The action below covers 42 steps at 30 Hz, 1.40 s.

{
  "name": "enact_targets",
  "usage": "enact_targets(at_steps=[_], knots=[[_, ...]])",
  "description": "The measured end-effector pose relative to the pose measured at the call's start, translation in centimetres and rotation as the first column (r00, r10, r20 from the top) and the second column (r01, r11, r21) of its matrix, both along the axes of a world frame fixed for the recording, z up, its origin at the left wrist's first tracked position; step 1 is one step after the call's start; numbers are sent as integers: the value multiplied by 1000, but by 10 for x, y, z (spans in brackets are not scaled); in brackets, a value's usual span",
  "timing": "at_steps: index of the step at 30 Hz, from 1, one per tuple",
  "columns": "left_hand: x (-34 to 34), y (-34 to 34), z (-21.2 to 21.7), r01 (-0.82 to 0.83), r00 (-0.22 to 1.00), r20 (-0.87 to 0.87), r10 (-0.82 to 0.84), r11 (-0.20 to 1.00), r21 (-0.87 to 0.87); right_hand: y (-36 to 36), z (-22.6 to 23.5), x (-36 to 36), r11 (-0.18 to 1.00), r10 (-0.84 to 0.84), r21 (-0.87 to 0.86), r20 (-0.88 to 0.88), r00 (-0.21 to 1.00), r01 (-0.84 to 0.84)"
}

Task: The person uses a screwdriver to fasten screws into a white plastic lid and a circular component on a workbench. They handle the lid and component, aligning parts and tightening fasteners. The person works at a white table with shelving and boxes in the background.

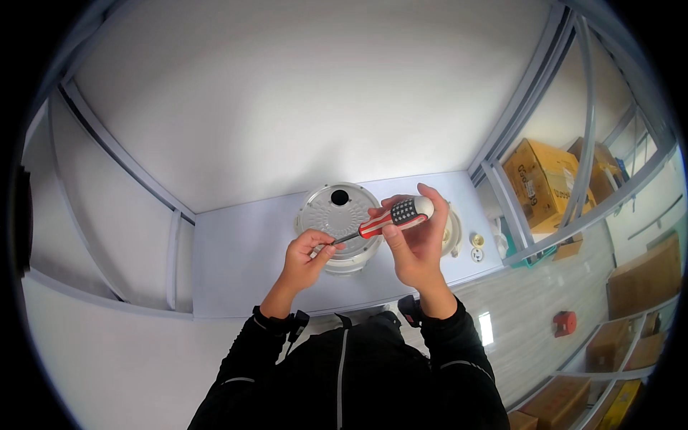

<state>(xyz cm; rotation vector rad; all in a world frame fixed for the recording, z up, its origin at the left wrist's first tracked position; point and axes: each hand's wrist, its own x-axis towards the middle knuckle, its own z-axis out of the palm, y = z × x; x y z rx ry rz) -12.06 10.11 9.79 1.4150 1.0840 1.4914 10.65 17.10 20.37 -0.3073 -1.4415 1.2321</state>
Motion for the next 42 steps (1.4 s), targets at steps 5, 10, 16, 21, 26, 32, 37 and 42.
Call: enact_targets(at_steps=[5, 10, 16, 21, 26, 32, 37, 42], knots=[[-2, -5, 22, -54, 954, -291, 68, 997, 55, 2, -8, 0, 999, -36, 1, 30, 999, 36], [-17, -6, 31, -110, 682, -697, 221, 973, 201, 5, -8, 5, 991, -117, 72, 69, 991, 112], [-35, -3, 3, -203, 680, -669, 301, 953, 223, 2, -10, 8, 985, -147, 100, 75, 986, 139], [-32, 2, -22, -213, 752, -547, 367, 921, 326, 2, -13, 8, 984, -149, 109, 81, 986, 140], [-13, 2, -33, -284, 711, -521, 472, 871, 401, 0, -11, 5, 988, -120, 106, 94, 988, 110], [36, -3, -33, -400, 537, -560, 632, 774, 490, 1, -9, 9, 988, -127, 109, 135, 983, 112], [60, 0, -38, -448, 493, -579, 650, 760, 471, 0, -11, 14, 980, -145, 168, 247, 958, 105], [61, 1, -35, -424, 519, -583, 625, 781, 459, -8, -7, 17, 983, -154, 141, 278, 948, 119]])
